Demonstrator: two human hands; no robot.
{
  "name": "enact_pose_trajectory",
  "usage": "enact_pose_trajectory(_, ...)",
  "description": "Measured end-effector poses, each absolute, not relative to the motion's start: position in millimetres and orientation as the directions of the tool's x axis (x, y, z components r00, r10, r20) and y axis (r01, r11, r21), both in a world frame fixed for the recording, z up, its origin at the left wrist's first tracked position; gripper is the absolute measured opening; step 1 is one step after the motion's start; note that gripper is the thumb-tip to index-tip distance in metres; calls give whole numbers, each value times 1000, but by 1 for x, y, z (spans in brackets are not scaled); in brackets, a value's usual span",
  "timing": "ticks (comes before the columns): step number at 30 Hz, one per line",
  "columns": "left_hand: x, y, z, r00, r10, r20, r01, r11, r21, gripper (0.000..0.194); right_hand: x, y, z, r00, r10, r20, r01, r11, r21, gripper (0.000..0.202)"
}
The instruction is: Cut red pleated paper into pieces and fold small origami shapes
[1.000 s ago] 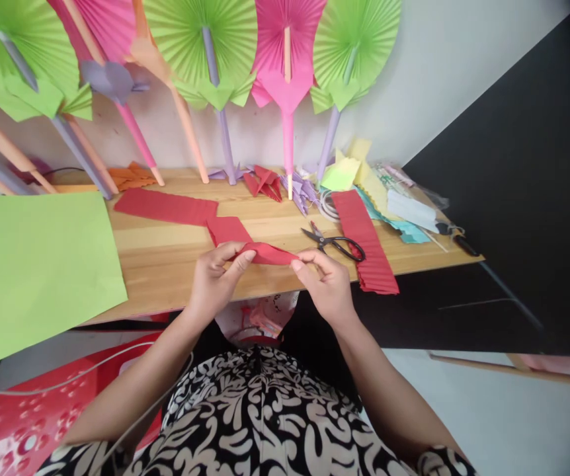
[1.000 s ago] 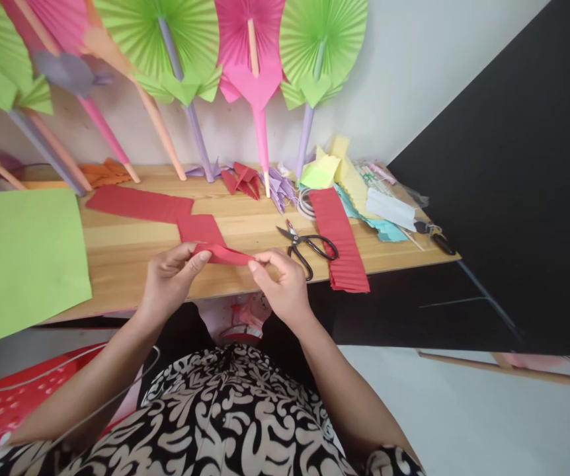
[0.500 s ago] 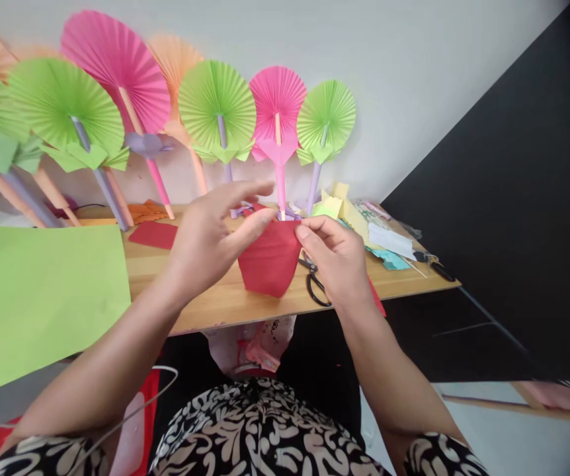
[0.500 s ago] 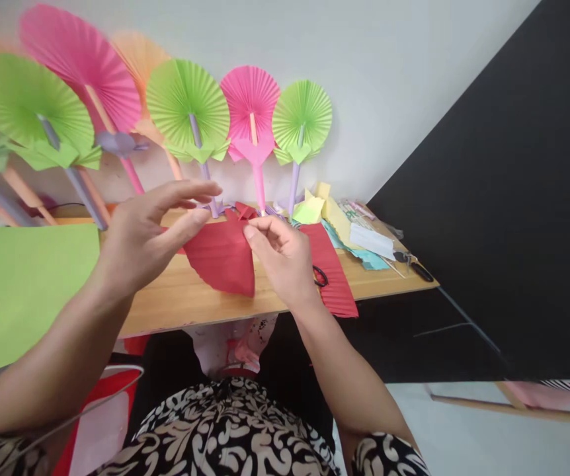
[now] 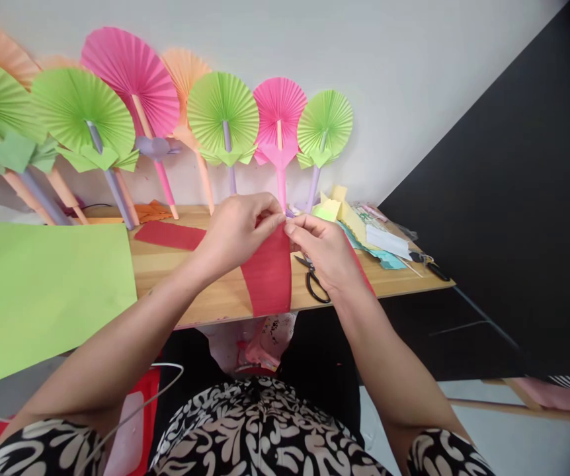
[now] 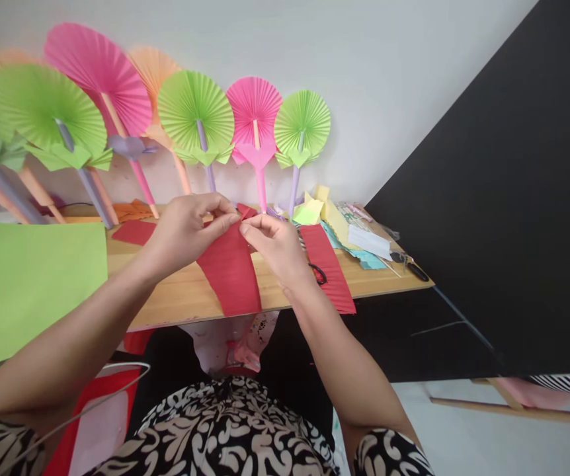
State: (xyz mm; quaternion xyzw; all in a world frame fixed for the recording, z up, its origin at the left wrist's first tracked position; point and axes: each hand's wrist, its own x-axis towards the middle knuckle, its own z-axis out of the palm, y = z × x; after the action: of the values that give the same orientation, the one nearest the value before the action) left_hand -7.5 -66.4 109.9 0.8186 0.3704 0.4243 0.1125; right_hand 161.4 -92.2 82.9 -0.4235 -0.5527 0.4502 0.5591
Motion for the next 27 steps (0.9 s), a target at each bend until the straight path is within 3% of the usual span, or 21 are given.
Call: enact_pose_trajectory(27, -70, -12, 92, -2, 628, 779, 493, -677, 547, 19, 165, -104, 21, -86, 994, -61, -38, -64, -997, 22)
